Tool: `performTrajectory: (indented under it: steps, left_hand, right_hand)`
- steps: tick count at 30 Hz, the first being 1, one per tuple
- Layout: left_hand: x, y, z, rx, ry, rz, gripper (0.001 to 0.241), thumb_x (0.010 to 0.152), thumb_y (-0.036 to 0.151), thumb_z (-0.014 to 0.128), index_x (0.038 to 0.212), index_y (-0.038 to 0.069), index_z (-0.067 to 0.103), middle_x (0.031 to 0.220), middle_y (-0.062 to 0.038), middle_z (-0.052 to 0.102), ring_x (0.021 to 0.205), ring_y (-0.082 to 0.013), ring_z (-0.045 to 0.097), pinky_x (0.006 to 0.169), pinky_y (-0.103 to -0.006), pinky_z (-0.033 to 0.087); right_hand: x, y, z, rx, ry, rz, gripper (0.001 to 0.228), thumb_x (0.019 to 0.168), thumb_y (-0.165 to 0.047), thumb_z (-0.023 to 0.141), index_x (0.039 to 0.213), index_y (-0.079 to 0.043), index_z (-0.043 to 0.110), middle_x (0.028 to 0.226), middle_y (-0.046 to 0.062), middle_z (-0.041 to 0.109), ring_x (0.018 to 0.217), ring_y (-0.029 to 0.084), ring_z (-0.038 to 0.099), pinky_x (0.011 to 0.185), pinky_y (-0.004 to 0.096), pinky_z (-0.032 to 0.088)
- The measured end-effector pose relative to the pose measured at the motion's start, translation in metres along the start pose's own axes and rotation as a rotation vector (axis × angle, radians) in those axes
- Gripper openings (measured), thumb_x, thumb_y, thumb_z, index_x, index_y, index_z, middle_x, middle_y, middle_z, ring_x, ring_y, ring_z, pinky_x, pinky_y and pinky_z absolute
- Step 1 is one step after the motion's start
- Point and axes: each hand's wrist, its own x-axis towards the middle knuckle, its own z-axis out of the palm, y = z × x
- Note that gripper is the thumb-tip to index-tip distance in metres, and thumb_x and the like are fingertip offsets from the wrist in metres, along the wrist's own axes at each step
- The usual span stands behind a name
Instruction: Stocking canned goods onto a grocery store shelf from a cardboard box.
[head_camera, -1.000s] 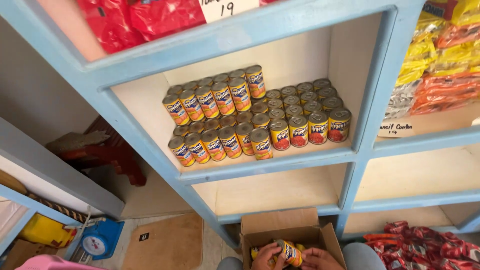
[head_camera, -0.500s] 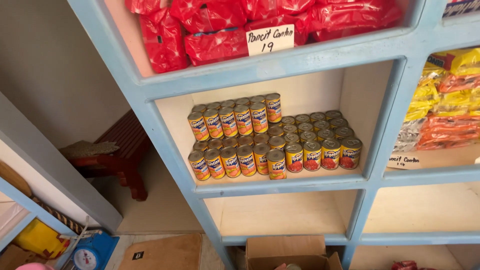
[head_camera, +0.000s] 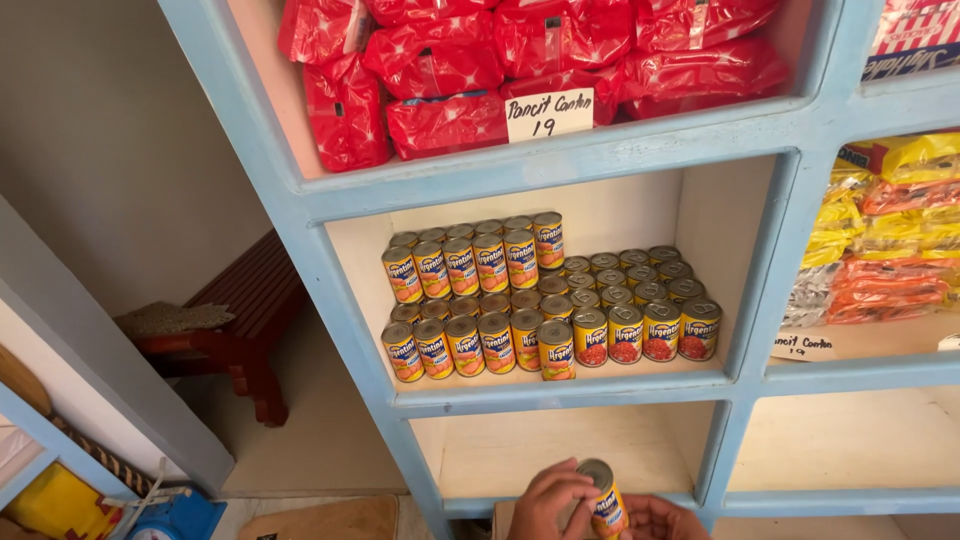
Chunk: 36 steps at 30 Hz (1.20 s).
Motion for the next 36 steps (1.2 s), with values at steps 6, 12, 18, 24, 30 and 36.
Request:
performTrajectory:
  steps: [6, 12, 18, 24, 30, 36]
  left_hand:
    - [0.082, 0.092, -0.052, 0.015, -0.032, 0.083, 0.016, 0.086, 0.007, 0.081, 0.102, 0.007, 0.078, 0.11, -0.01, 0.076, 0.124, -0.032, 0.068, 0.106, -0.0433, 0.054]
    - [0.142, 0.129, -0.078, 0.059, -0.029, 0.074, 0.011, 0.09, 0.01, 0.079, 0.099, 0.006, 0.077, 0.107, -0.011, 0.076, 0.12, -0.0295, 0.07, 0.101, -0.0404, 0.055]
    - [0.207, 0.126, -0.094, 0.1, -0.042, 0.139, 0.011, 0.089, 0.01, 0.077, 0.098, 0.005, 0.077, 0.105, -0.012, 0.077, 0.115, -0.0282, 0.071, 0.097, -0.0383, 0.057]
    - [0.275, 0.121, -0.108, 0.12, -0.018, 0.084, 0.008, 0.087, 0.008, 0.075, 0.094, 0.004, 0.075, 0.097, -0.009, 0.075, 0.088, -0.0215, 0.074, 0.077, -0.0336, 0.06]
    - [0.319, 0.069, -0.099, 0.156, -0.046, 0.017, 0.008, 0.086, 0.004, 0.072, 0.094, 0.002, 0.072, 0.096, -0.008, 0.071, 0.08, -0.0187, 0.074, 0.07, -0.0301, 0.059]
    - [0.334, 0.029, -0.091, 0.251, 0.006, 0.107, 0.009, 0.082, 0.001, 0.073, 0.091, 0.003, 0.073, 0.091, -0.011, 0.071, 0.077, -0.0252, 0.071, 0.07, -0.0359, 0.057]
  right_hand:
    - [-0.038, -0.133, 0.056, -0.149, -0.034, -0.236, 0.049, 0.085, 0.003, 0.075, 0.132, 0.001, 0.061, 0.106, 0.012, 0.078, 0.099, 0.016, 0.074, 0.09, 0.031, 0.058]
    - [-0.045, -0.223, 0.09, -0.242, 0.098, -0.278, 0.047, 0.083, 0.0, 0.077, 0.128, 0.002, 0.065, 0.102, 0.009, 0.077, 0.092, 0.014, 0.074, 0.085, 0.03, 0.06]
    - [-0.005, -0.284, 0.088, -0.322, 0.088, -0.387, 0.045, 0.083, -0.002, 0.077, 0.126, 0.0, 0.064, 0.098, 0.007, 0.076, 0.088, 0.012, 0.072, 0.082, 0.028, 0.06]
    - [0.016, -0.363, 0.119, -0.557, 0.153, -0.474, 0.044, 0.082, -0.008, 0.081, 0.124, -0.002, 0.067, 0.096, 0.004, 0.077, 0.085, 0.009, 0.07, 0.076, 0.028, 0.058]
    - [0.065, -0.386, 0.131, -0.722, 0.342, -0.547, 0.046, 0.082, -0.015, 0.082, 0.124, -0.006, 0.067, 0.093, 0.005, 0.077, 0.084, 0.013, 0.072, 0.077, 0.03, 0.059]
    - [0.143, -0.365, 0.1, -0.809, 0.425, -0.604, 0.053, 0.075, -0.016, 0.085, 0.124, -0.008, 0.067, 0.094, 0.005, 0.078, 0.084, 0.014, 0.074, 0.078, 0.031, 0.059]
